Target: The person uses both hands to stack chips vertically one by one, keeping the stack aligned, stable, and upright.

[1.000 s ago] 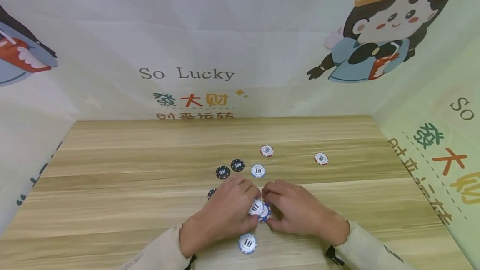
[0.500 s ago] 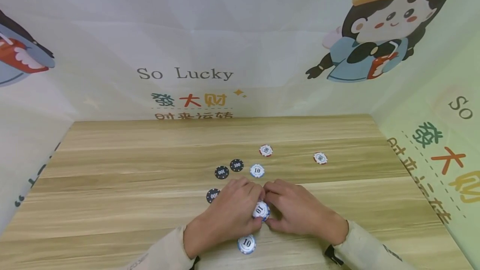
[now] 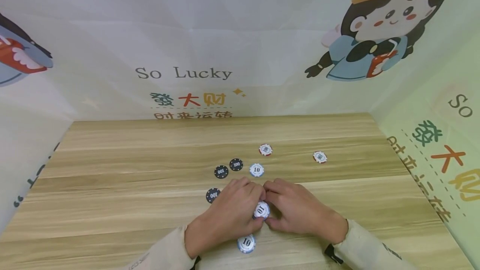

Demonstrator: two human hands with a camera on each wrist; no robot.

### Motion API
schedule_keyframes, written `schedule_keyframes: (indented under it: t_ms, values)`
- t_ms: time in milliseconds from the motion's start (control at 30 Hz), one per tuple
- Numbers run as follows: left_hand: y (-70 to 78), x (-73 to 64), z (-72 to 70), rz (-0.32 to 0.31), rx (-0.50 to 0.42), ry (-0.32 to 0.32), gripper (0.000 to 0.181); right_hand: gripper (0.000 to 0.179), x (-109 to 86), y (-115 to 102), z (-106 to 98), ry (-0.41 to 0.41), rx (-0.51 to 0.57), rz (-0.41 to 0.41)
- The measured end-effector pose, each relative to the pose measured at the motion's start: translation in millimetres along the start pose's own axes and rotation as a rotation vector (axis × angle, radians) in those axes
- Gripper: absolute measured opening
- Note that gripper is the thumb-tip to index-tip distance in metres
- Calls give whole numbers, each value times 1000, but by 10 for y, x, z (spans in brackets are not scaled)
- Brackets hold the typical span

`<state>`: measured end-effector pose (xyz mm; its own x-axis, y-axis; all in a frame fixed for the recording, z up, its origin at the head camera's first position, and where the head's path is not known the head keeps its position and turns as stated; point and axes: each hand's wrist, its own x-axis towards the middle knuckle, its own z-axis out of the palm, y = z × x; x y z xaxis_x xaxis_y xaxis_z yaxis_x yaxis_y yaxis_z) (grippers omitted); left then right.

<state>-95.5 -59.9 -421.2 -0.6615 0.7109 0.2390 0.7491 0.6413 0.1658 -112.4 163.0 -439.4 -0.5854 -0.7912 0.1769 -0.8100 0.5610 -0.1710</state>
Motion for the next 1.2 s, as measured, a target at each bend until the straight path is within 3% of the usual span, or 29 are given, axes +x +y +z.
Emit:
schedule_keyframes:
  t_ms: [367, 600, 800, 1000, 1200]
  values:
    - [-8, -40, -3, -19, -4, -8, 41, 45, 2, -7, 2, -7, -3, 3]
    - [0, -147, -23, -23, 43, 18, 49, 37, -1, -6, 0, 7, 21, 5]
    - [21, -253, -41, -43, 44, 28, 42, 35, -4, -2, -4, 9, 30, 11]
    - [93, -368, -92, -71, 83, -73, 43, 32, -20, 7, -10, 10, 65, 36]
    - [219, -456, -93, -42, 124, -181, 48, 32, -15, 35, -1, 14, 97, 23]
